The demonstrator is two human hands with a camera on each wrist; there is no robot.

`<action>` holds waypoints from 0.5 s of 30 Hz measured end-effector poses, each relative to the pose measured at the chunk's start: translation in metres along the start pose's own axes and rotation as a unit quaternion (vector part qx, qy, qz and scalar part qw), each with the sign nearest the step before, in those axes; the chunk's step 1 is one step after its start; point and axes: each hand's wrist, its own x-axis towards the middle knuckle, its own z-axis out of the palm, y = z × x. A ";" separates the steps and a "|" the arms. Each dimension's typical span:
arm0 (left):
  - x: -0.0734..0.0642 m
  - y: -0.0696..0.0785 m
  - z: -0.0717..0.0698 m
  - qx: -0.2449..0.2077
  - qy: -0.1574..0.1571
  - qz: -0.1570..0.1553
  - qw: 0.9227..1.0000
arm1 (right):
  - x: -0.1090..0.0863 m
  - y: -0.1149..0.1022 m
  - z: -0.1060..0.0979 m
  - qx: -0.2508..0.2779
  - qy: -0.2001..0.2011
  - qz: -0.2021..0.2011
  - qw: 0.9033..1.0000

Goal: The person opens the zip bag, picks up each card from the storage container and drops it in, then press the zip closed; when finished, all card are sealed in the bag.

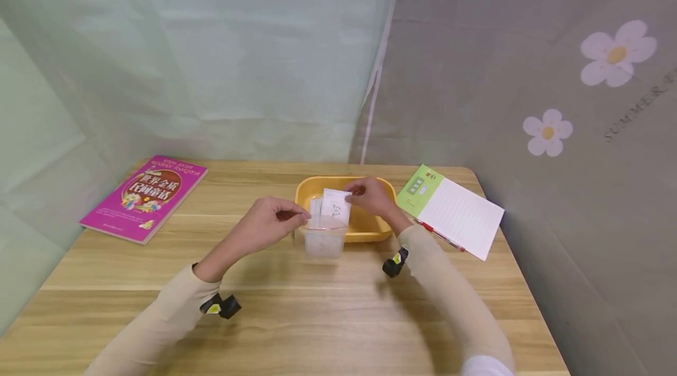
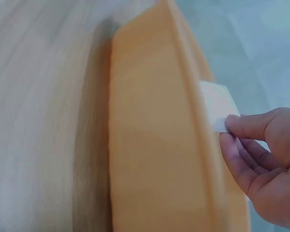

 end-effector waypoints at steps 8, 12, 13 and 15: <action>0.000 0.000 0.000 0.001 0.003 0.003 1.000 | -0.017 -0.018 -0.015 0.016 0.018 0.000 1.000; -0.001 0.000 0.000 0.002 0.004 0.002 1.000 | -0.023 -0.024 -0.022 0.023 0.025 0.006 0.999; -0.001 0.000 0.000 0.003 0.005 0.002 1.000 | -0.025 -0.025 -0.023 0.022 0.028 0.007 0.999; -0.001 0.000 0.000 0.003 0.004 0.001 1.000 | -0.028 -0.029 -0.026 0.022 0.032 0.005 0.999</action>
